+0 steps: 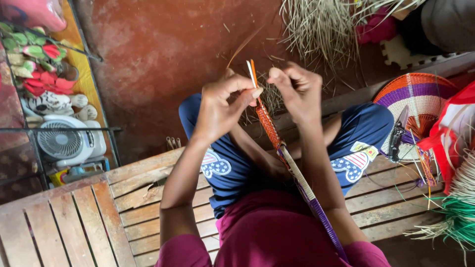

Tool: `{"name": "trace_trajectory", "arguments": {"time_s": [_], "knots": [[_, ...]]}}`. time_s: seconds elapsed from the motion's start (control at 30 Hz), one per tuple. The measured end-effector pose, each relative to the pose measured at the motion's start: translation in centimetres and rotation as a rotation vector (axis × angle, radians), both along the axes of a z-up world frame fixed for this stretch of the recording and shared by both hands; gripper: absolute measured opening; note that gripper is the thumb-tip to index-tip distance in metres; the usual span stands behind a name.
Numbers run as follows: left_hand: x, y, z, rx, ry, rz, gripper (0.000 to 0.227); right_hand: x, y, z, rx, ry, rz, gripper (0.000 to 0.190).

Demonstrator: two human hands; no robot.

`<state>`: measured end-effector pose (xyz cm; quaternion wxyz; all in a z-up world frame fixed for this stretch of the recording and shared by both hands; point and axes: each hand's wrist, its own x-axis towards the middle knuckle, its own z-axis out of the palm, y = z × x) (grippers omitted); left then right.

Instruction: A person is weaving a decorative hand fan using colored fibers and a knife for trimming.

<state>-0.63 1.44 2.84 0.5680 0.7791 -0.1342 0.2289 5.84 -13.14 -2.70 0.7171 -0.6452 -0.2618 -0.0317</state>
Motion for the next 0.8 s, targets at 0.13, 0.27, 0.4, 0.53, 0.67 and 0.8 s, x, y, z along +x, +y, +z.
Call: {"name": "trace_trajectory", "arguments": {"time_s": [0.13,0.27,0.4,0.53,0.67,0.8], "knots": [[-0.3,-0.2,-0.4,-0.295,0.21,-0.166,0.008,-1.0,-1.6,4.0,-0.013,-0.17,0.008,0.01],[-0.2,-0.7,-1.1,-0.571,0.343,-0.222,0.006,-2.3,-1.2,5.9,-0.036,-0.348,0.126,0.016],[0.0,-0.9,-1.3,-0.651,0.395,-0.204,0.008,-2.8,0.1,7.2,-0.088,-0.464,0.201,0.022],[0.2,-0.2,-3.1,-0.653,0.419,-0.194,0.01,-2.1,-0.3,5.2,-0.055,-0.41,0.148,0.011],[0.0,-0.7,-1.9,-0.699,0.437,-0.189,0.01,-1.8,-0.3,5.2,-0.029,-0.418,0.194,0.011],[0.7,-0.1,-4.1,-0.697,0.47,-0.198,0.01,-1.7,-0.2,4.3,-0.021,-0.419,0.203,0.013]]}}
